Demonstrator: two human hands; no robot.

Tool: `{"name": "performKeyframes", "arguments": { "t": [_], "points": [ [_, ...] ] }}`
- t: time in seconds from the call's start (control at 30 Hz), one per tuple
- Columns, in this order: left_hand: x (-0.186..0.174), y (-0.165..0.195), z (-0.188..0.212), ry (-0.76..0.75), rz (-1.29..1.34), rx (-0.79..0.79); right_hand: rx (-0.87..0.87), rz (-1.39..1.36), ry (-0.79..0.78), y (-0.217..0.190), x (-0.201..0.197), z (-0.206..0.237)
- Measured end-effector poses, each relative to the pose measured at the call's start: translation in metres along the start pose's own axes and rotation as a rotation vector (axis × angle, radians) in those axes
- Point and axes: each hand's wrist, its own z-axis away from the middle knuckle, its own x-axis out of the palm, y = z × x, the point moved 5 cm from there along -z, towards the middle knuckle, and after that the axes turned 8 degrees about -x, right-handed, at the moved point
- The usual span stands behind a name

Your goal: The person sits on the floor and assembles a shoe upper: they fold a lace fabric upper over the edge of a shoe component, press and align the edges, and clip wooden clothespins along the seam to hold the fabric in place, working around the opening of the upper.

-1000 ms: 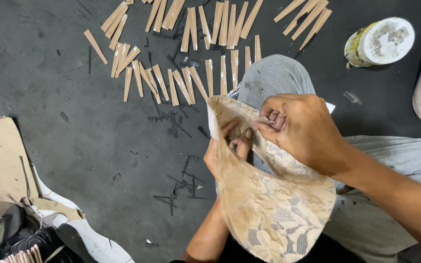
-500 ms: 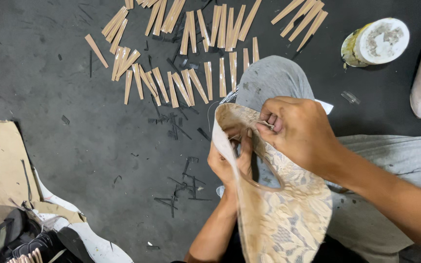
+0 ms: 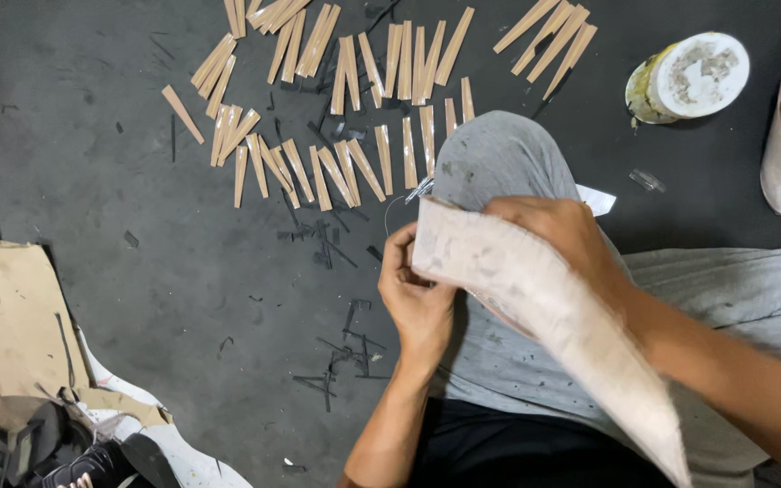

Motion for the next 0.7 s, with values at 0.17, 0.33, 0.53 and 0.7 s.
{"name": "performKeyframes", "arguments": {
  "t": [0.17, 0.33, 0.53, 0.7],
  "points": [
    [-0.001, -0.003, 0.007, 0.021, 0.067, 0.078, 0.246, 0.117, 0.004, -0.005, 0.006, 0.020],
    [-0.002, -0.005, 0.010, 0.098, 0.010, 0.018, 0.186, 0.124, 0.102, -0.006, 0.009, 0.024],
    [-0.006, -0.007, 0.011, 0.104, 0.029, -0.064, 0.201, 0.156, 0.116, -0.003, 0.007, 0.020],
    [-0.006, -0.002, 0.013, 0.092, 0.081, -0.058, 0.355, 0.143, 0.095, 0.008, 0.005, 0.019]
  ]
}}
